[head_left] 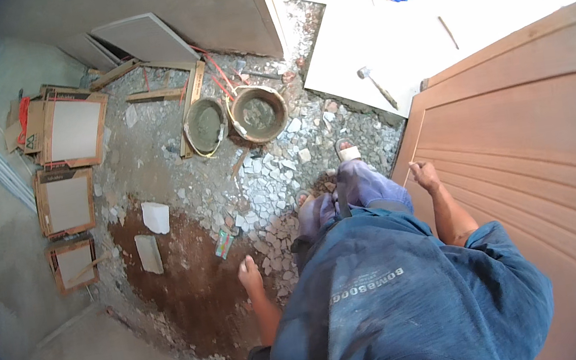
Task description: The person places a large ceramic tile onto a bed of adhesive on the floor, aligns it with adjacent tiles, and uses a rubber mallet to tap the tile into place. The person adjusts the tile position and continues tapping to ensure it is level and secure.
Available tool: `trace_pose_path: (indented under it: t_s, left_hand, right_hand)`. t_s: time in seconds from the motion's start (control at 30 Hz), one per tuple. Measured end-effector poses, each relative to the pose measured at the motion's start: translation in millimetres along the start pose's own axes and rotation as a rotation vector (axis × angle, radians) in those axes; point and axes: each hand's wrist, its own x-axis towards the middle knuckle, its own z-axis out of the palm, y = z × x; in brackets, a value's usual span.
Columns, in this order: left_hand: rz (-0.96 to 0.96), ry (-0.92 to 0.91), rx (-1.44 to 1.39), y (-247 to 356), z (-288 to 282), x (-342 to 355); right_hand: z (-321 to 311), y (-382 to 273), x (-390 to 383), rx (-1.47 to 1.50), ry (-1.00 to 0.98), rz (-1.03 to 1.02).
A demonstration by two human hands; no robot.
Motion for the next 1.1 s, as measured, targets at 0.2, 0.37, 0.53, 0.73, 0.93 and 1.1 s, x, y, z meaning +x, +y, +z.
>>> trace_pose_path:
  t_s: [0.2,0.37,0.53,0.73,0.93,1.1]
  left_hand:
    - [-0.066,0.129,-0.113,45.5,49.2,-30.4]
    - [-0.428,0.112,0.034,13.7,99.1,-86.2]
    - [-0.563,0.004,0.131,-37.0,137.3,-152.4]
    - [-0.588,0.067,-0.131,-44.1,168.9,-173.1]
    - [-0.666,0.056,-0.016,34.6,156.0,-132.3]
    - [-0.539,-0.082,-0.045,85.6,118.3,-134.7]
  right_hand:
    - [-62.8,-2.6,41.0,0.067,-0.111,0.129]
    - [-91.1,-22.1,85.9,0.019,-0.176,0.087]
    - [-102.1,-50.6,134.1,0.045,-0.202,0.007]
    - [-107.7,-81.5,149.6,-0.072,-0.258,-0.024]
    - [-98.6,-62.9,148.2,-0.101,-0.244,0.015]
    - [-108.8,-32.1,163.9,-0.429,-0.212,-0.211]
